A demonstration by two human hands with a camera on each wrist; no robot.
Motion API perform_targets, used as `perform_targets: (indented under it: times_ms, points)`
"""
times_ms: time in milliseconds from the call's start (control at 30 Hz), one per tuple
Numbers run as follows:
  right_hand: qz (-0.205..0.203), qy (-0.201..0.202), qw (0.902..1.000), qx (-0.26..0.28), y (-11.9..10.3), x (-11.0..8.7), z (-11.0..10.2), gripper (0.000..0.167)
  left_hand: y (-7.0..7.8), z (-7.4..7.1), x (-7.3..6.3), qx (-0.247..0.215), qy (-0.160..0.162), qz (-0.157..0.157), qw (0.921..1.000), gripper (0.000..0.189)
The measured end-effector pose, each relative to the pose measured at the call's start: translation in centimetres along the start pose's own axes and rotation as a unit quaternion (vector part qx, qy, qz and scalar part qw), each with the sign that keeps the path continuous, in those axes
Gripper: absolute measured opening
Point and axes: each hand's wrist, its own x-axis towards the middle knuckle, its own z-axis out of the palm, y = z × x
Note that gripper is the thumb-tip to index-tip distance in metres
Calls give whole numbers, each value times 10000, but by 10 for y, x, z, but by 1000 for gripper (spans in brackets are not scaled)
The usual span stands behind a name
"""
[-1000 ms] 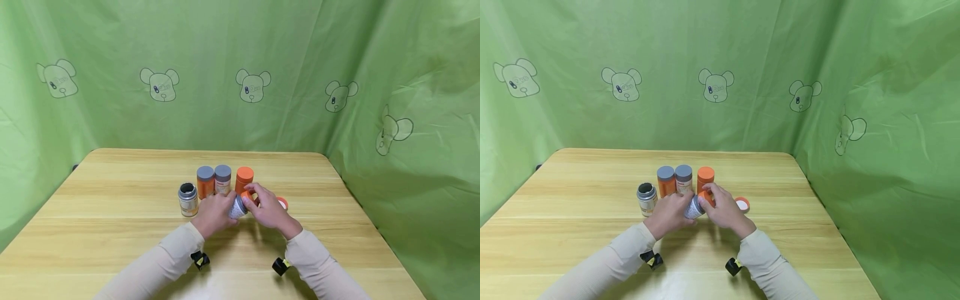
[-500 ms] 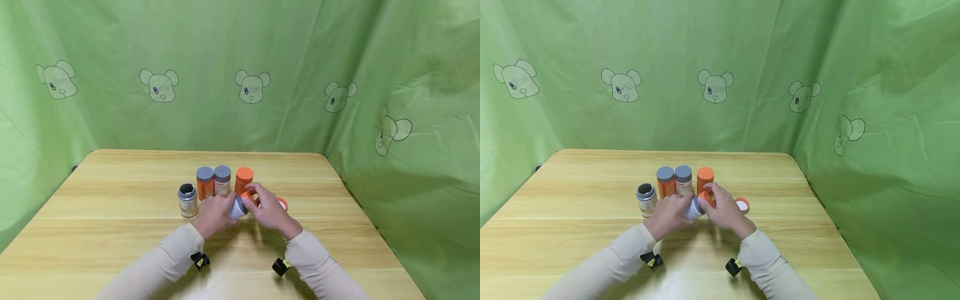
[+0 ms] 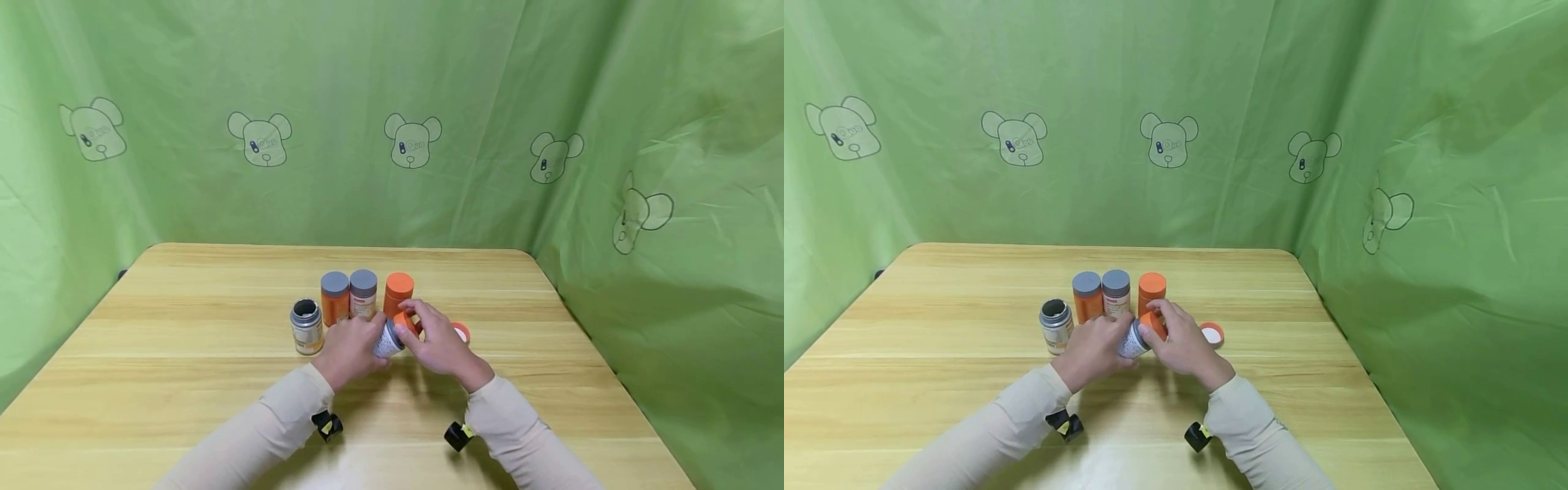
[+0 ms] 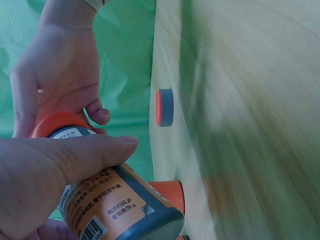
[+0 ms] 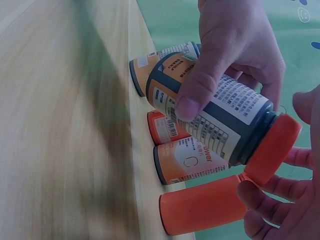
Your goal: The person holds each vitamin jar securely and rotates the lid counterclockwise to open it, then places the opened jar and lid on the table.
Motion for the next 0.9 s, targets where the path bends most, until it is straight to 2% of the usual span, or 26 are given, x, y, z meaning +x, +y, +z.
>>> perform_targets:
  times_ms: [167, 400, 700, 900]
  points:
    - [-21, 52, 9999, -89, -1, 0, 0, 38, 1, -1, 0, 70, 27, 25, 10000, 63]
    - [-142, -47, 9999, 66, -1, 0, 1, 39, 0, -1, -1, 76, 22, 38, 10000, 62]
    - [-39, 49, 9995, -310, 0, -1, 1, 39, 0, 0, -1, 40, -21, 9, 10000, 63]
    - [-273, -60, 9993, -254, 1, 0, 1, 36, 0, -1, -1, 84, -20, 25, 10000, 63]
